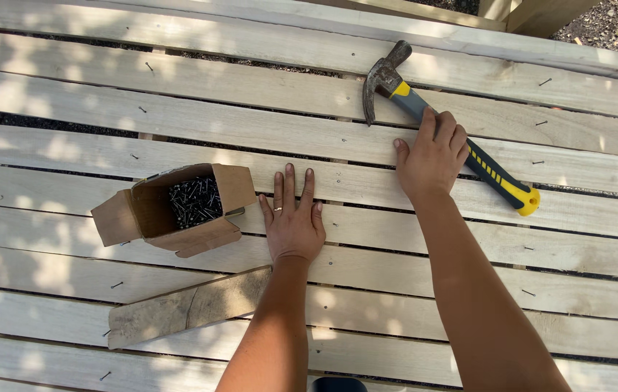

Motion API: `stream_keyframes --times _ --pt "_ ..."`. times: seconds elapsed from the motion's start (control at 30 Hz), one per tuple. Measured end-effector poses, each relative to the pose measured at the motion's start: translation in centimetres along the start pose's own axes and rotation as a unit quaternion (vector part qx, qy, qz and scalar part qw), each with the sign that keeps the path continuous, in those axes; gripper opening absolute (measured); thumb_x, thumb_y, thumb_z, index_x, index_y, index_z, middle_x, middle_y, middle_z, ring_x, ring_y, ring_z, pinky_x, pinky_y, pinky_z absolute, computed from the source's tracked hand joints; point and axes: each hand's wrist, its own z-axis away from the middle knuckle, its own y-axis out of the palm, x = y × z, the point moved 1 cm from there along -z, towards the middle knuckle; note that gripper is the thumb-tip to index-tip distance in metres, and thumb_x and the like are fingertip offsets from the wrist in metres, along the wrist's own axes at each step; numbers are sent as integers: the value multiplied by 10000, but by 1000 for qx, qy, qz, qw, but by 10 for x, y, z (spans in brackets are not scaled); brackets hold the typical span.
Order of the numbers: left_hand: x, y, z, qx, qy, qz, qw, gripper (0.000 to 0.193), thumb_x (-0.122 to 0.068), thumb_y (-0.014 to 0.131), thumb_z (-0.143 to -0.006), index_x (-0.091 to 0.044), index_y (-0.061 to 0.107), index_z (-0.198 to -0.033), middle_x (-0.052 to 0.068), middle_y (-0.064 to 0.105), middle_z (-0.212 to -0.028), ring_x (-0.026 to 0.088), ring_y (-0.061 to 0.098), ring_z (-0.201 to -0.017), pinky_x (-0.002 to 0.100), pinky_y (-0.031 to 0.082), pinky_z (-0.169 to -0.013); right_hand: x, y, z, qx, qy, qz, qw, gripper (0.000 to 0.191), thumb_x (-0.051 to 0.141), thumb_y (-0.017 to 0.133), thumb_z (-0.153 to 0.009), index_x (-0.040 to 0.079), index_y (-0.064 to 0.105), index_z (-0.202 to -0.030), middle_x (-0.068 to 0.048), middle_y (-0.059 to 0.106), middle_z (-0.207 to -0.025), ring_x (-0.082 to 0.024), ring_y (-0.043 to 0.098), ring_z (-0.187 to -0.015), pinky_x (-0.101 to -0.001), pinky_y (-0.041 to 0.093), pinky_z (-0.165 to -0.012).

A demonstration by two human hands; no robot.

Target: The person hammers nails into the slats of a wooden bench frame outdoors, using a small wood block in one hand and a claw hammer in the other, and takes nails from an open cardboard box on the slats.

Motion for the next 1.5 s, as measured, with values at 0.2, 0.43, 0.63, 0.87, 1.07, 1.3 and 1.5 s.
stream_keyframes --times 0.2,0.43,0.63,0.87,1.07,1.3,1.5 --pt "2 0 -3 46 -2 -18 999 604 -403 259 -1042 -331 138 -1630 -21 7 -1713 221 14 -1565 556 44 -1236 -23 0 -49 157 19 3 987 503 454 690 -983 47 572 -1253 -157 574 -1247 -351 533 -1180 -543 445 -945" --pt "4 -3 -1 49 -10 19 999 608 -381 320 -1038 -357 173 -1627 -20 41 -1720 220 41 -1574 559 53 -1243 8 -97 52 133 5 -164 977 361 333 604 -1065 -26 586 -1095 -198 673 -913 -364 660 -766 -485 514 -677" --pt "6 -8 0 38 -13 50 998 620 -359 380 -1031 -353 204 -1626 -17 72 -1721 227 69 -1578 574 74 -1239 51 -116 215 189 311 -510 779 336 313 483 -1032 6 586 -1122 -21 516 -632 -96 466 -504 -280 419 -447" --pt "7 -8 2 41 -13 36 998 621 -362 387 -1029 -350 209 -1623 -13 73 -1720 225 75 -1574 591 82 -1229 77 -113 265 143 301 -488 807 312 291 534 -1033 -19 558 -1006 -30 545 -631 -81 478 -522 -266 402 -466" --pt "5 -6 2 39 -13 47 998 609 -366 365 -1038 -359 192 -1622 -19 67 -1719 219 65 -1574 579 68 -1236 91 -101 223 222 272 -388 852 346 348 503 -1045 20 548 -946 -62 549 -562 -108 467 -459 -296 386 -439" --pt "7 -7 0 62 -16 41 997 625 -357 361 -1023 -350 175 -1620 -24 52 -1713 217 51 -1569 568 64 -1237 100 -146 229 182 310 -435 826 287 310 489 -1034 30 533 -991 -44 488 -560 -102 444 -443 -294 361 -435" --pt "9 -1 1 58 -23 45 997 637 -334 394 -1022 -314 182 -1623 -37 68 -1713 198 71 -1570 573 78 -1241 79 -122 209 183 259 -462 828 336 297 490 -1075 -3 526 -928 -16 491 -581 -66 426 -480 -271 360 -431"
